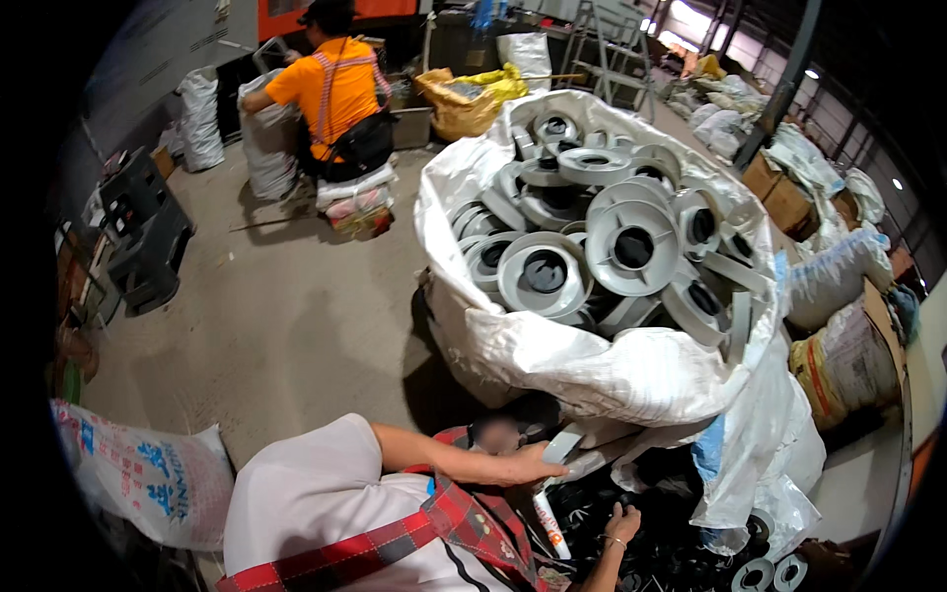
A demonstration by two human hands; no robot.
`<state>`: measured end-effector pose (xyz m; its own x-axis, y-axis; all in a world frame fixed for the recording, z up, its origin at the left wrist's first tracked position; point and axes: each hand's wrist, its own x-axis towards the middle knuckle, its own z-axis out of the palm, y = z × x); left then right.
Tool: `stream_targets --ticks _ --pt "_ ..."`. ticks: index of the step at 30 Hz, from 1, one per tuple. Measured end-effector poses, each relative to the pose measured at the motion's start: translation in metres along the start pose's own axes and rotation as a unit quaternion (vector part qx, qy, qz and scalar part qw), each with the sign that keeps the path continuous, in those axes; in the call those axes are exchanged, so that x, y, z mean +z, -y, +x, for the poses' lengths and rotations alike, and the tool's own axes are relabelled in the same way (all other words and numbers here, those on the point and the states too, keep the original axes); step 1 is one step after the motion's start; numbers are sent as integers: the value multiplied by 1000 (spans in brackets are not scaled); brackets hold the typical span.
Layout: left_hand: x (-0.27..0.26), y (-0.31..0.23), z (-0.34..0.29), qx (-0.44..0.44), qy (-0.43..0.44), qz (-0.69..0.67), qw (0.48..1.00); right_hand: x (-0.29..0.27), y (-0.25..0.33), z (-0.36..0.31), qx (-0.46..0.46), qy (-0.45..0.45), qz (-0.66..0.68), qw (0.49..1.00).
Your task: The person sits on the floor and repeatedly picks up a white circular plastic part and a black circular plastic part. They insert the black part into the center of the white part and place the assembled unit into a large white sack. This process is repeated continuously throughout the video.
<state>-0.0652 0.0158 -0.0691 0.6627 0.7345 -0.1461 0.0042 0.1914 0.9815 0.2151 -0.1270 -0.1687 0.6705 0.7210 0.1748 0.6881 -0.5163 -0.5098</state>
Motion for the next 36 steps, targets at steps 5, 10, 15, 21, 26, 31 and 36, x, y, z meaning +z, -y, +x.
stream_targets --ticks 5,10,15,21,26,31,36 --pt "10 45 25 -85 36 -56 994 -62 130 -36 -128 112 274 946" --pt "5 29 3 -70 88 -11 994 -64 173 -58 19 162 327 931" --pt "9 -1 -21 81 118 106 984 -73 179 -62 -182 57 146 971" --pt "1 -22 -14 -47 192 106 974 -85 171 -66 -368 76 103 921" --pt "0 -37 -10 -98 250 112 957 -112 178 -74 -454 144 -7 879" --pt "16 -37 -25 -77 172 -5 982 -95 174 -71 -344 62 134 927" --pt "15 -55 -32 30 177 67 981 -92 163 -43 345 401 634 564"
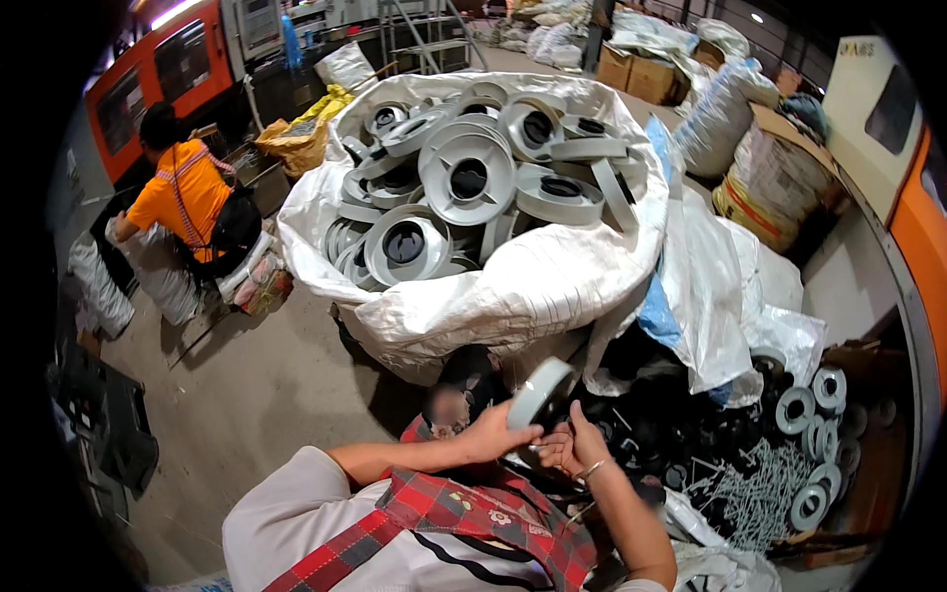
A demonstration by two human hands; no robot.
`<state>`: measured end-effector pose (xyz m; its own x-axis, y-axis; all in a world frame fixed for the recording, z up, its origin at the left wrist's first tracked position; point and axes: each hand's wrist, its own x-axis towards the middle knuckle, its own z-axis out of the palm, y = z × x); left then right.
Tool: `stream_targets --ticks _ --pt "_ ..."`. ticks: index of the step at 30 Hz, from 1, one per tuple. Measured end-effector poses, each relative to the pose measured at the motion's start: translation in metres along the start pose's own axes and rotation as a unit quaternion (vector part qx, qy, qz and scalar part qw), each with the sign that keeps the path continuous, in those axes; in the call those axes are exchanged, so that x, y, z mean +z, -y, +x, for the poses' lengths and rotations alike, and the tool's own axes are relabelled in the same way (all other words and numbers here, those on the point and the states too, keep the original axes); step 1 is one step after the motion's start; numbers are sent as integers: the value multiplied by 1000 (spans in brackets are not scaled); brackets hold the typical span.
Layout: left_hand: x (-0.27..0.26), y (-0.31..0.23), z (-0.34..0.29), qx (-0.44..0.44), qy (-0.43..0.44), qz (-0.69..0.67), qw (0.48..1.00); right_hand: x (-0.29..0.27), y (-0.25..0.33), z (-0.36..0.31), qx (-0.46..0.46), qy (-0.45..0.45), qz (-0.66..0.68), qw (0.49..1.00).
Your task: The person sits on the floor and repeatedly picks up a white circular plastic part and a black circular plastic part. They insert the black part into the center of the white part and place the assembled unit into a large white sack. This process is repeated continuously throughout the video.
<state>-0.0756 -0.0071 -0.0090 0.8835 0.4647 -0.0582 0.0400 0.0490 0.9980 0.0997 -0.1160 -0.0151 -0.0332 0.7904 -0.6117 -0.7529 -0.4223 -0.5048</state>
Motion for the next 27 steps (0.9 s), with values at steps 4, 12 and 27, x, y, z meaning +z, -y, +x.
stream_targets --ticks 4,12,27 --pt "-6 -20 -1 8 -21 -14 1000 38 -5 -22 -484 -128 -592 632" --pt "4 -39 -7 99 31 148 984 29 -15 -13 -459 -97 -393 791" --pt "-134 -251 82 450 -302 537 646 9 -57 5 -131 66 -144 979"
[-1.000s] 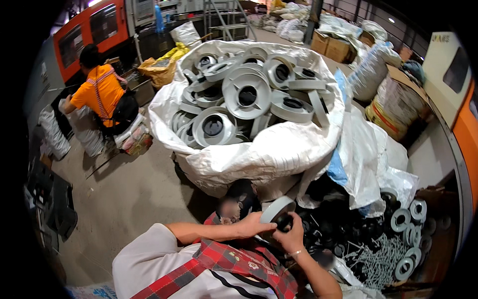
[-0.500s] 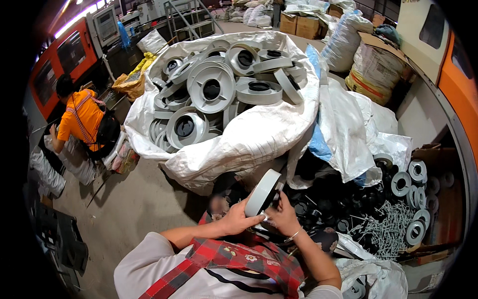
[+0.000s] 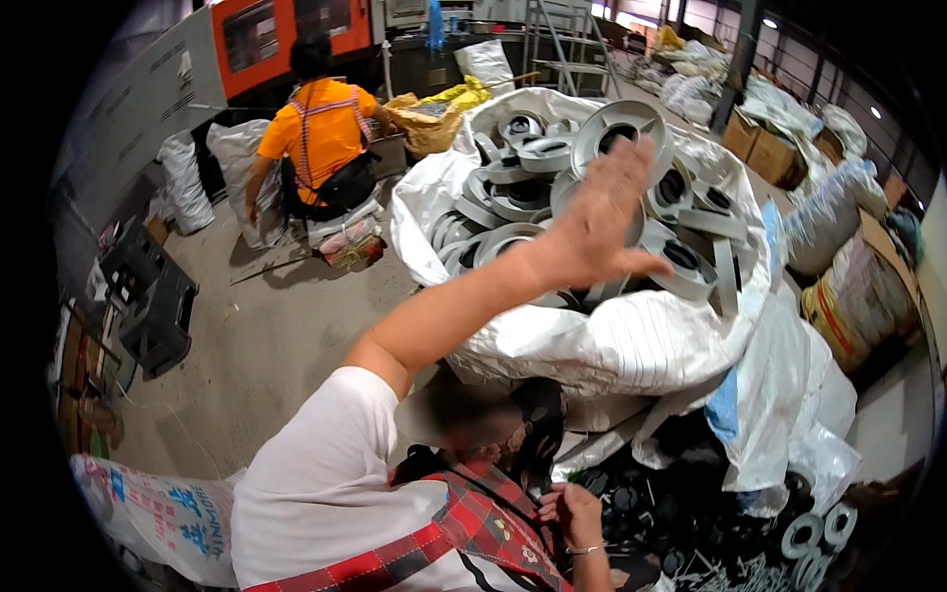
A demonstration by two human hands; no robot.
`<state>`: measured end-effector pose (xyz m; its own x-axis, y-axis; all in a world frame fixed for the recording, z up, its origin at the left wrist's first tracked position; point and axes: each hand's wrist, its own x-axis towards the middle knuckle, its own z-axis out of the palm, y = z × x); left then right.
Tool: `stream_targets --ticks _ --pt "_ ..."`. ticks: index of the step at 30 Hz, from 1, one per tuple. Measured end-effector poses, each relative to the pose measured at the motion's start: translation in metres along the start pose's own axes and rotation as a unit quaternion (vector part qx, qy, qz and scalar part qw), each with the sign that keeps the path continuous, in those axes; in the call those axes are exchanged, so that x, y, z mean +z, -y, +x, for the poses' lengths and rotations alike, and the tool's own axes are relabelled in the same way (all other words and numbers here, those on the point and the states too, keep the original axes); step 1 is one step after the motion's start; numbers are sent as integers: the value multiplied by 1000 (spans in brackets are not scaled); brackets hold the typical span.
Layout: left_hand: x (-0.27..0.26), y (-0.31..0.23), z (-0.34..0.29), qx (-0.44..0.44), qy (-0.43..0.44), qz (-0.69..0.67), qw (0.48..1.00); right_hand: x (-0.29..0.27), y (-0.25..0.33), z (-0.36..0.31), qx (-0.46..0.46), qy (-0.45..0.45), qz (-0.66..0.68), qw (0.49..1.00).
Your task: The person sits on the floor and repeatedly picks up a white circular plastic part and a black circular plastic part. They insert the black part into the center of the white part and place the assembled unit into a large white sack. This process is repeated continuously throughout the video.
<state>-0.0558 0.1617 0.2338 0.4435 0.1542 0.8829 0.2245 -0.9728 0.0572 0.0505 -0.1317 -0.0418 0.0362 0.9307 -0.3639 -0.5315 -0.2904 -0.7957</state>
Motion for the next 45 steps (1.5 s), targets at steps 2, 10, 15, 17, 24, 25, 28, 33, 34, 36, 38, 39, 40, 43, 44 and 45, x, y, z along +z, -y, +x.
stream_targets --ticks 2,10,15,17,24,25,28,33,34,36,38,39,40,43,44,45 --pt "0 -15 -24 54 39 -48 997 1 -9 5 14 -18 17 1000" --pt "36 -82 -149 -31 121 -346 930 -28 -30 0 40 -137 51 988" --pt "54 -100 -183 -105 167 -372 907 -31 -21 -5 49 -235 -3 971" --pt "58 -99 -198 -109 184 -366 906 -43 -24 0 38 -225 -18 974" --pt "86 -113 -239 -186 248 -307 900 -117 -13 -34 -46 -317 -31 947" --pt "95 -119 -249 -186 267 -291 900 -117 1 -43 -76 -315 -41 945" --pt "117 -115 -286 -218 331 -316 862 -150 24 -59 -92 -373 -94 918" --pt "126 -145 -305 -306 406 -321 799 -277 28 -128 -127 -548 -410 718" --pt "125 -159 -289 -343 431 -336 764 -305 25 -148 -110 -576 -412 697" --pt "136 -169 -289 -323 455 -329 762 -327 32 -194 -65 -644 -408 643" --pt "145 -181 -280 -305 475 -310 765 -360 32 -230 -21 -673 -430 601" --pt "152 -187 -276 -305 484 -315 757 -372 37 -251 1 -676 -438 592" --pt "158 -190 -276 -301 492 -305 758 -391 34 -269 28 -684 -460 565" --pt "175 -191 -281 -278 512 -264 769 -445 36 -316 165 -687 -468 531" --pt "178 -193 -283 -273 511 -256 773 -461 40 -327 181 -701 -466 508" --pt "184 -195 -286 -266 514 -249 777 -475 41 -338 200 -716 -460 485"
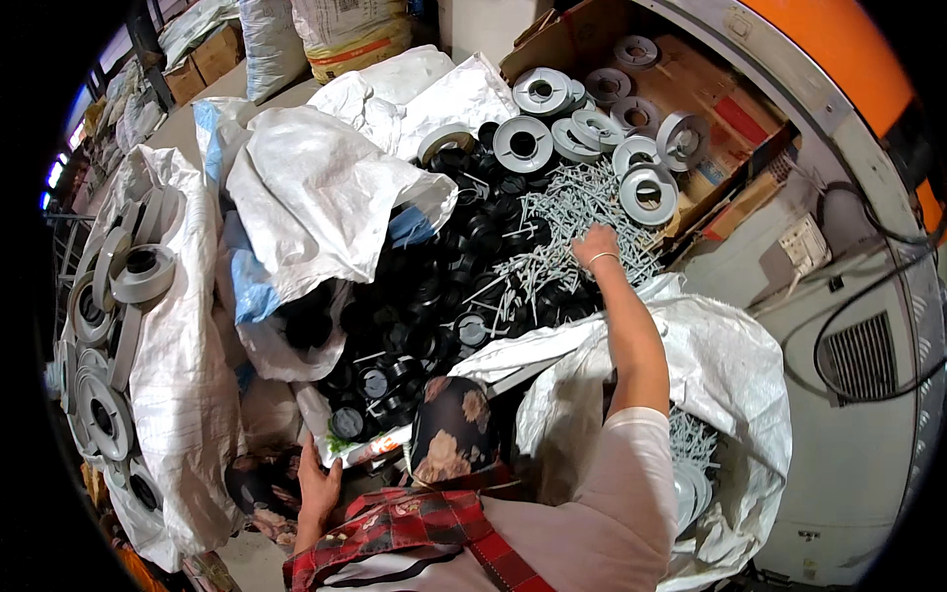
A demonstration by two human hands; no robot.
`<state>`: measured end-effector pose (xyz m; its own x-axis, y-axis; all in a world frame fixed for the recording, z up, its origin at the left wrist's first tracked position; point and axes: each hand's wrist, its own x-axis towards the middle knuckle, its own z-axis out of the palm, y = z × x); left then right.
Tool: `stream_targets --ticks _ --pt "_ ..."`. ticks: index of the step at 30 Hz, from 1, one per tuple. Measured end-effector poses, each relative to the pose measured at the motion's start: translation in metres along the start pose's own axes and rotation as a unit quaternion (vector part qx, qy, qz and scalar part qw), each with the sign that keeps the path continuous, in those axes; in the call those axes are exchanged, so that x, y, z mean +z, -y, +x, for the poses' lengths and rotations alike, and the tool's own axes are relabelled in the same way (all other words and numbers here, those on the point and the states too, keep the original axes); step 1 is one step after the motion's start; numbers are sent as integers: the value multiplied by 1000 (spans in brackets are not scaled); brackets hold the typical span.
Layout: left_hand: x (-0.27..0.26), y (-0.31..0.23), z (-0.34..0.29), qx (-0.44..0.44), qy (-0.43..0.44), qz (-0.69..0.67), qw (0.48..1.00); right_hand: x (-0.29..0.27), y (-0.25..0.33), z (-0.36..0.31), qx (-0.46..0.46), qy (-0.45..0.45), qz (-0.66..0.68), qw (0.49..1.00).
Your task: The person sits on the floor and repeatedly picks up a white circular plastic part and a black circular plastic part. They insert the black part into the center of the white part and place the assembled unit into a large white sack. This process is repeated continuously throughout the video.
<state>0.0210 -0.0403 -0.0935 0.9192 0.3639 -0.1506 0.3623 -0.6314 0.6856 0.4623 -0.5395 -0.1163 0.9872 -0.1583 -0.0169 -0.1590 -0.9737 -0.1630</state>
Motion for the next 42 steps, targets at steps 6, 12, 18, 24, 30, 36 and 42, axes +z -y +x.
stream_targets --ticks 6,12,18,24,30,36,42 --pt "43 10 25 58 63 112 990 -24 -31 76 116 -28 -78 990" --pt "62 14 38 -1 107 103 989 -3 -101 122 149 -53 -8 987" --pt "76 -12 64 142 144 198 959 -16 -71 121 129 94 -57 985" --pt "105 4 75 125 190 197 954 -89 36 72 -65 352 108 928" --pt "106 25 89 170 217 237 932 -13 50 207 -124 -127 40 983" --pt "116 43 80 142 212 254 933 39 110 267 24 -50 -28 998" --pt "116 45 88 126 189 126 966 48 60 274 42 37 128 990"
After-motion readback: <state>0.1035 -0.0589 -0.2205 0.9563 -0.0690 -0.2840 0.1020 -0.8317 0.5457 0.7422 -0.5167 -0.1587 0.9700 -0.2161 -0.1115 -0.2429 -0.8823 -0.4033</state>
